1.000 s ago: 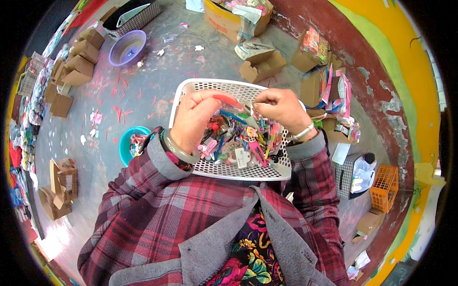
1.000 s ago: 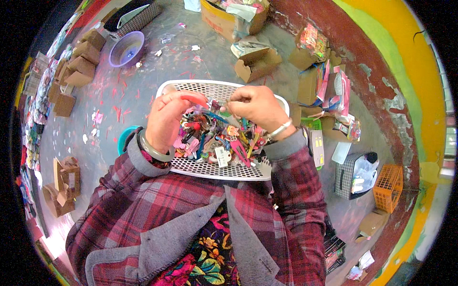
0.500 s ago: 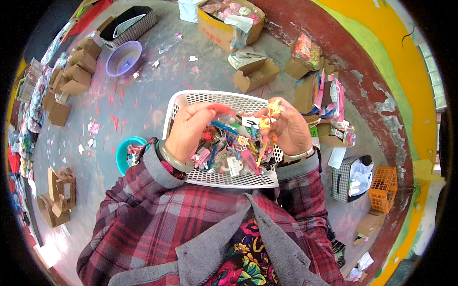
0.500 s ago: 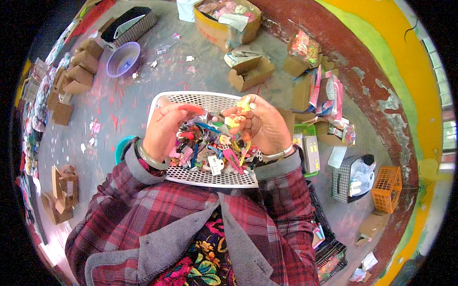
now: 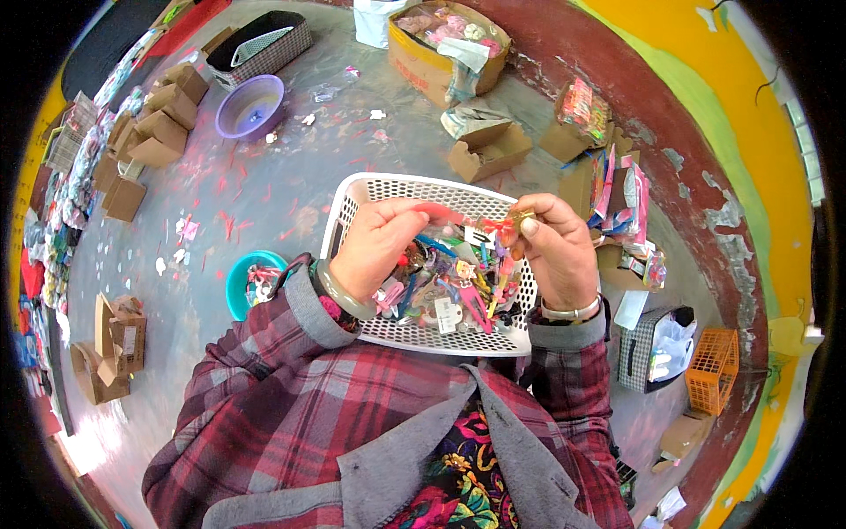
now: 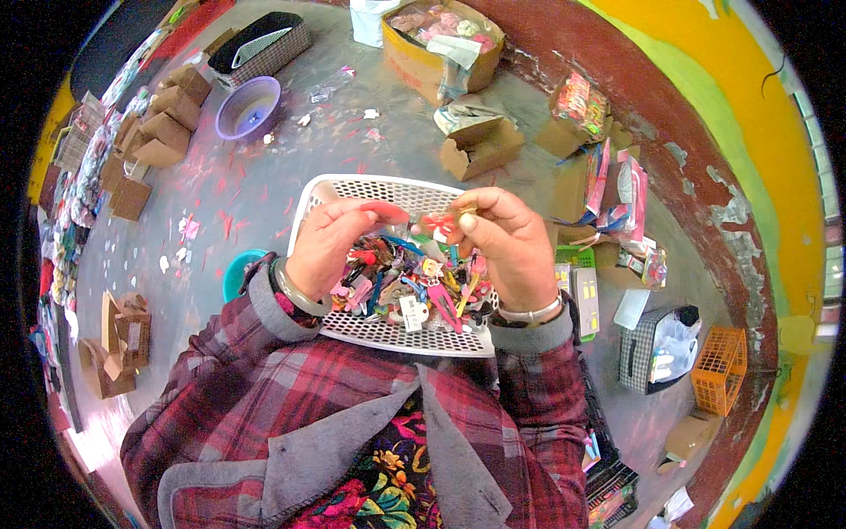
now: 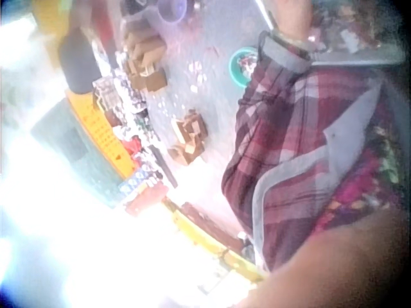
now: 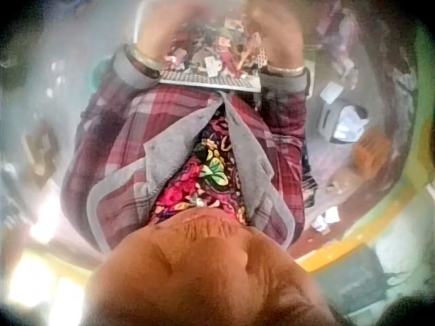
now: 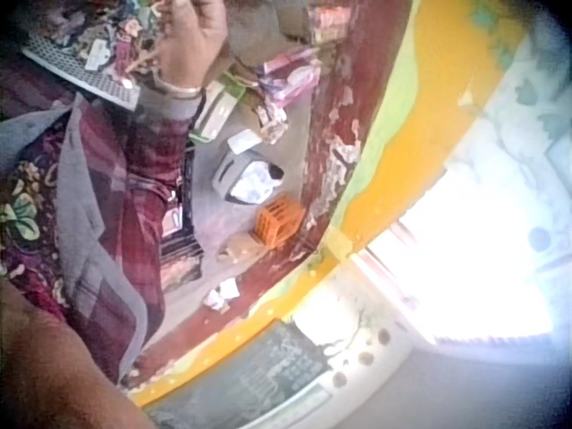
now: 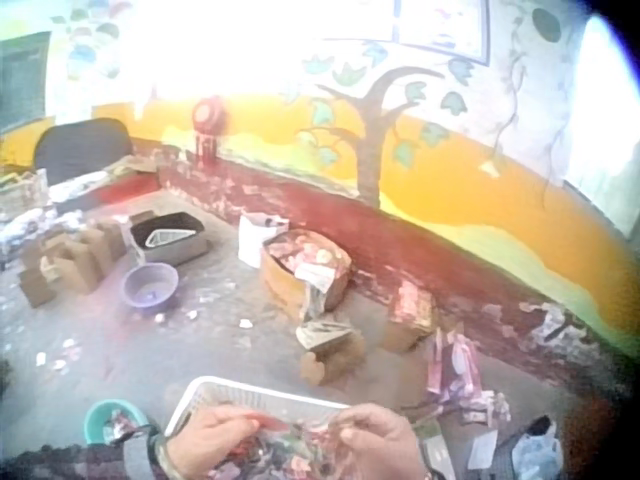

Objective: The person sits on the floor and sorts through a white basket filled with colorful hair clips. They pick up individual clips, examine them, and place them into a smaller white basket on the floor.

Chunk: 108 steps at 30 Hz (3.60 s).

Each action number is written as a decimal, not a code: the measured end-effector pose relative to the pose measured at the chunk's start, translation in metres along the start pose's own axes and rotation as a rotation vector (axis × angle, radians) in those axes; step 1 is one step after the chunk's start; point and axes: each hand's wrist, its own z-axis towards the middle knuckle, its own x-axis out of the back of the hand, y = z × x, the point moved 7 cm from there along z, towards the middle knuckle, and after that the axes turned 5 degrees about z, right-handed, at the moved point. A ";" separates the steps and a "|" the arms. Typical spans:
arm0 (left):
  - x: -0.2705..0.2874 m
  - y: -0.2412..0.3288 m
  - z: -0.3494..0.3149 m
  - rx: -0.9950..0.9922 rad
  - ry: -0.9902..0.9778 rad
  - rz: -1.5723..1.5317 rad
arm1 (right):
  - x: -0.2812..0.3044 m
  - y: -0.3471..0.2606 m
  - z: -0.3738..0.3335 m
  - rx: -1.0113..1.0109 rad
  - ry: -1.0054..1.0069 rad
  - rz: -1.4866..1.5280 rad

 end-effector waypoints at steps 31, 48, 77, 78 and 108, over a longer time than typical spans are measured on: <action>-0.013 -0.016 -0.006 0.069 -0.118 -0.021 | -0.055 -0.029 0.001 0.578 0.011 -1.088; -0.016 -0.020 -0.008 0.246 -0.100 -0.272 | -0.039 -0.008 0.010 0.334 0.013 -0.856; -0.016 -0.018 -0.008 0.171 -0.070 -0.093 | -0.051 -0.005 0.010 0.393 -0.100 -0.821; -0.016 -0.018 -0.008 0.166 -0.080 -0.090 | -0.051 -0.005 0.010 0.393 -0.102 -0.814; -0.015 -0.022 -0.007 0.184 -0.139 -0.104 | -0.052 -0.014 0.004 0.543 -0.039 -1.104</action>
